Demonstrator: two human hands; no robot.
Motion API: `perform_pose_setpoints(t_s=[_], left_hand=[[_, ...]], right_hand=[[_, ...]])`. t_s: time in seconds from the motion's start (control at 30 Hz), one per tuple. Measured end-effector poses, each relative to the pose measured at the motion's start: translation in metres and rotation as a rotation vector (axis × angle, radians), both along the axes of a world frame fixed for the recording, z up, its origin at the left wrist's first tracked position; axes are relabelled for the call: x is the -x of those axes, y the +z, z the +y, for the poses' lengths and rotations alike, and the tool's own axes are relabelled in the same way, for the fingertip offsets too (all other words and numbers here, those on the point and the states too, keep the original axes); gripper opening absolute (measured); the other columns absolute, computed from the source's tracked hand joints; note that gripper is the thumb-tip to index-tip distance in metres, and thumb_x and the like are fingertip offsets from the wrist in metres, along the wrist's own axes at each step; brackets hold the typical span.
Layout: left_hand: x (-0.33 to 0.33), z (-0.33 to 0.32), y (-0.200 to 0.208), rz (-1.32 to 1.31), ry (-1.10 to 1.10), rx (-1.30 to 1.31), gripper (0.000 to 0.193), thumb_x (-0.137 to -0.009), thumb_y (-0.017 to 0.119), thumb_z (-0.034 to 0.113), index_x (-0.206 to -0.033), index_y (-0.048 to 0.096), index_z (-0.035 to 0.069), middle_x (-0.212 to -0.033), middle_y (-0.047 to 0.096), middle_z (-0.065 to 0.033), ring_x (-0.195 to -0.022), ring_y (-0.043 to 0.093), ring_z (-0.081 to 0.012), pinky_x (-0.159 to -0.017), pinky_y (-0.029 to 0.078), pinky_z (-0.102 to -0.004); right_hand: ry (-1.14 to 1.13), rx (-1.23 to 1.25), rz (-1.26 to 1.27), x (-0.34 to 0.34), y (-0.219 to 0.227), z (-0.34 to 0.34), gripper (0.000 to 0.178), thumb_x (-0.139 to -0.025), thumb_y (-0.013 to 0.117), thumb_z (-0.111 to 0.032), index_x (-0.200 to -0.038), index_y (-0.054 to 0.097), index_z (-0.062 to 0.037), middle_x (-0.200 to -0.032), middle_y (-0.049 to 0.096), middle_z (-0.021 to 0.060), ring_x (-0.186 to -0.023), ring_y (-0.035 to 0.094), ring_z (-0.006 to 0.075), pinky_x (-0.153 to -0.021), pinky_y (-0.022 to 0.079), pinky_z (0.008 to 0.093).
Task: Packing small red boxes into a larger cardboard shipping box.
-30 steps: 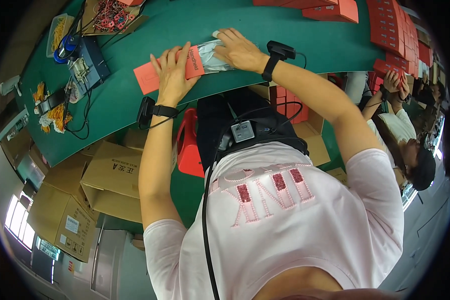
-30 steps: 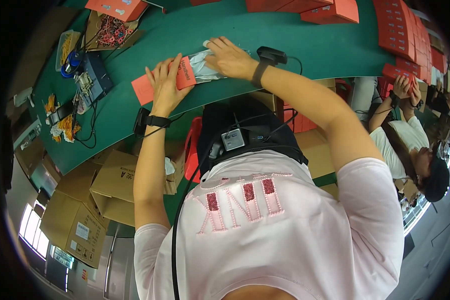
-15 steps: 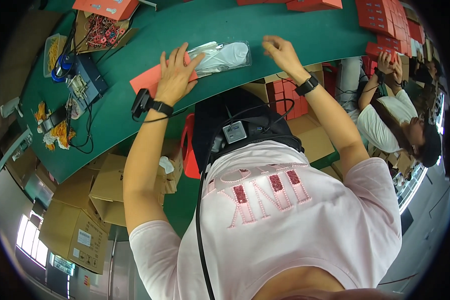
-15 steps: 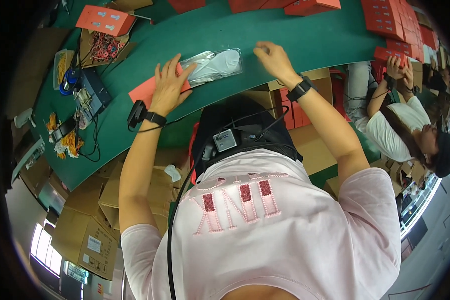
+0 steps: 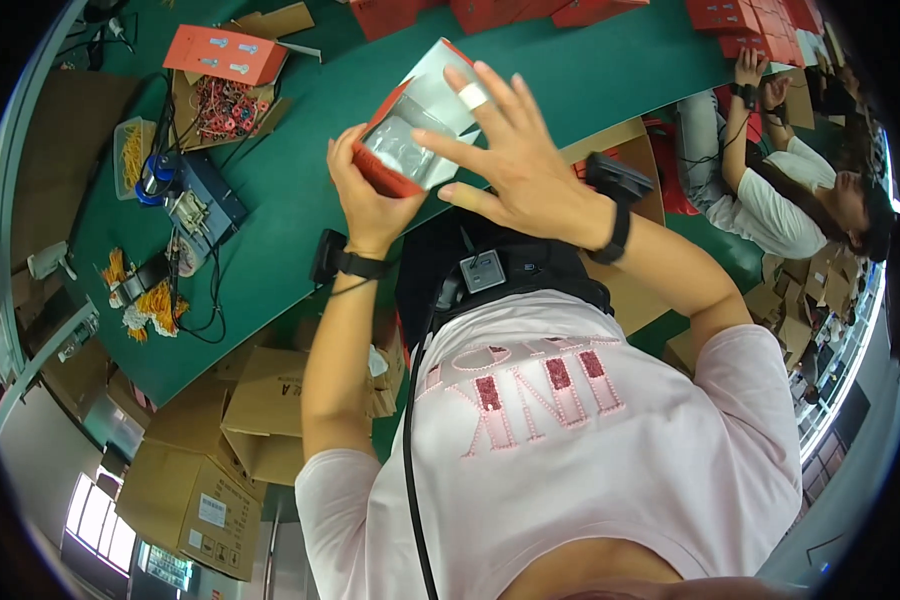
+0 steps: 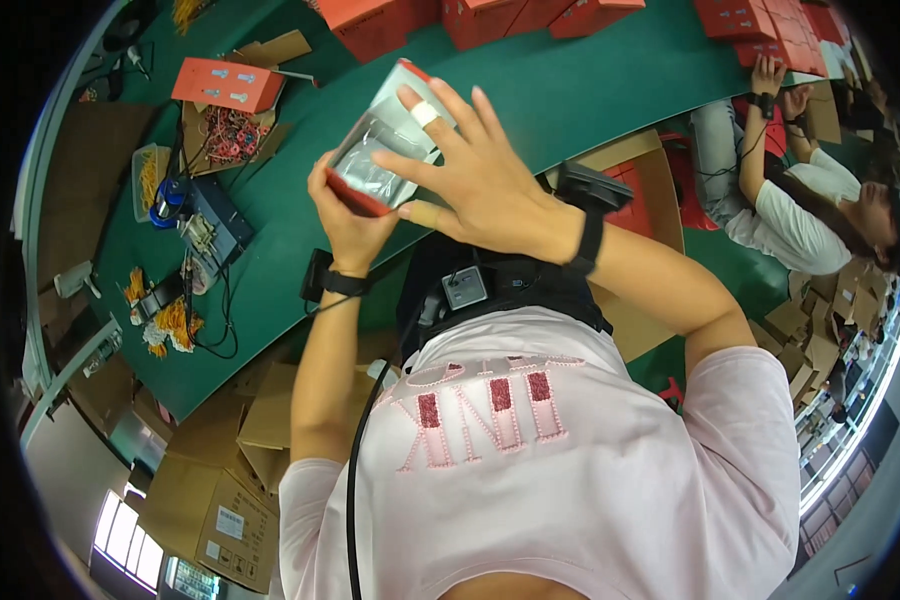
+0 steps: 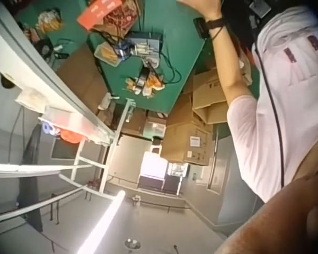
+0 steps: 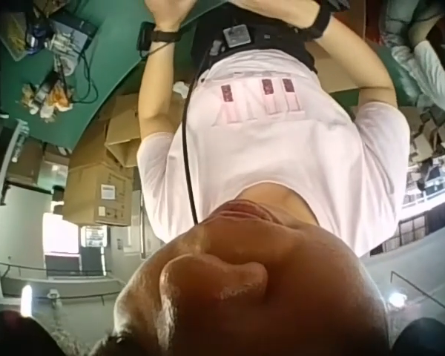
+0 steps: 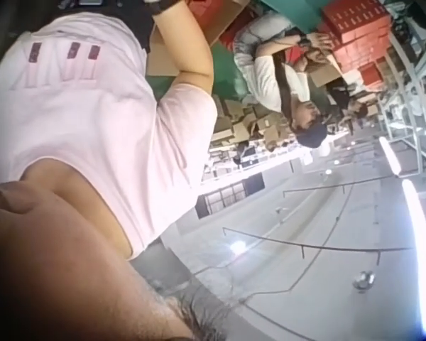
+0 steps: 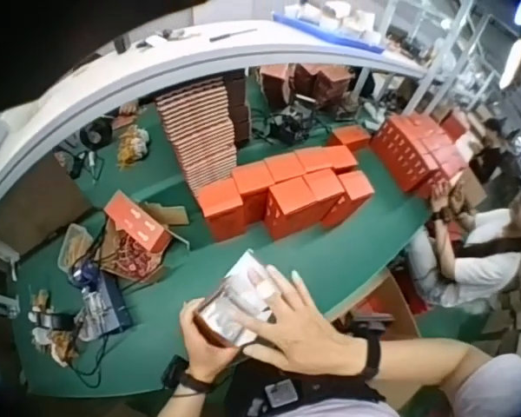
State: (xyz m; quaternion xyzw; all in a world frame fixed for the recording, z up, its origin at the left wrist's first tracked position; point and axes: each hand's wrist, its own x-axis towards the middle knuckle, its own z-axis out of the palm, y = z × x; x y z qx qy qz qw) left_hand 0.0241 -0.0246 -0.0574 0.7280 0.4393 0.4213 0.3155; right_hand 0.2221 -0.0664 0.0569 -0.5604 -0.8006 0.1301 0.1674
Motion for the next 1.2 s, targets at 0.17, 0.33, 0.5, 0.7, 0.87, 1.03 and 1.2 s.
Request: perform_pose_setpoints(t_s=[0.17, 0.33, 0.5, 0.7, 0.87, 1.03, 1.2], left_hand=[[-0.02, -0.01, 0.006, -0.261, 0.004, 0.07, 0.117, -0.056, 0.092, 0.017, -0.144, 0.018, 0.0, -0.132, 0.039, -0.0155, -0.121, 0.048, -0.0269, -0.102, 0.042, -0.0376], [-0.032, -0.008, -0.002, -0.128, 0.023, 0.05, 0.098, -0.063, 0.088, 0.02, -0.141, 0.032, 0.001, -0.125, 0.045, -0.0172, -0.115, 0.049, -0.031, -0.098, 0.042, -0.0397], [-0.037, -0.018, -0.007, -0.054, -0.077, -0.013, 0.083, -0.06, 0.087, 0.021, -0.132, 0.047, 0.01, -0.127, 0.045, -0.0198, -0.114, 0.05, -0.0355, -0.092, 0.048, -0.044], [-0.018, -0.024, -0.026, -0.036, -0.09, 0.058, 0.1, -0.059, 0.089, 0.022, -0.14, 0.034, -0.001, -0.135, 0.045, -0.0229, -0.122, 0.046, -0.0416, -0.101, 0.042, -0.0454], [-0.044, -0.025, -0.021, -0.06, 0.001, 0.078, 0.106, -0.063, 0.086, 0.021, -0.145, 0.022, -0.002, -0.134, 0.045, -0.025, -0.122, 0.047, -0.0417, -0.102, 0.04, -0.0471], [-0.053, -0.017, -0.039, -0.206, -0.032, 0.123, 0.118, -0.062, 0.086, 0.023, -0.148, 0.009, -0.003, -0.137, 0.043, -0.0266, -0.124, 0.046, -0.0404, -0.103, 0.04, -0.046], [-0.049, -0.009, -0.033, -0.072, -0.076, 0.248, 0.094, -0.059, 0.087, 0.022, -0.135, 0.035, 0.001, -0.124, 0.05, -0.0197, -0.116, 0.05, -0.0371, -0.099, 0.042, -0.0436]], right_hand=[[-0.136, -0.158, 0.376, -0.015, 0.04, 0.02, 0.105, -0.068, 0.083, -0.017, -0.151, 0.019, -0.0066, -0.144, 0.041, 0.0208, -0.127, 0.045, 0.0384, -0.103, 0.041, 0.0463], [-0.187, 0.339, 0.789, -0.026, -0.019, 0.015, 0.103, -0.075, 0.083, -0.014, -0.154, 0.017, -0.0113, -0.129, 0.058, 0.018, -0.114, 0.059, 0.0245, -0.1, 0.045, 0.038], [-0.295, 0.248, 0.683, -0.016, -0.07, 0.015, 0.083, -0.077, 0.081, -0.014, -0.146, 0.036, -0.0071, -0.128, 0.059, 0.0163, -0.107, 0.061, 0.0192, -0.091, 0.05, 0.0323], [-0.093, -0.107, 0.376, 0.007, -0.071, 0.006, 0.07, -0.077, 0.078, -0.03, -0.136, 0.05, -0.0031, -0.125, 0.058, 0.0184, -0.107, 0.061, 0.0317, -0.091, 0.05, 0.0377], [-0.226, -0.083, 0.155, 0.026, -0.061, -0.011, 0.056, -0.082, 0.07, -0.027, -0.133, 0.055, -0.0087, -0.131, 0.052, 0.0198, -0.115, 0.053, 0.0367, -0.098, 0.046, 0.0413], [-0.21, -0.05, 0.168, 0.024, -0.07, -0.012, 0.045, -0.087, 0.061, -0.017, -0.132, 0.057, -0.0108, -0.142, 0.037, 0.0259, -0.126, 0.04, 0.044, -0.107, 0.036, 0.0494], [-0.178, -0.012, 0.001, 0.019, -0.068, -0.01, 0.046, -0.091, 0.055, -0.024, -0.137, 0.052, -0.0228, -0.148, 0.031, 0.0253, -0.131, 0.035, 0.0459, -0.108, 0.031, 0.0564]])
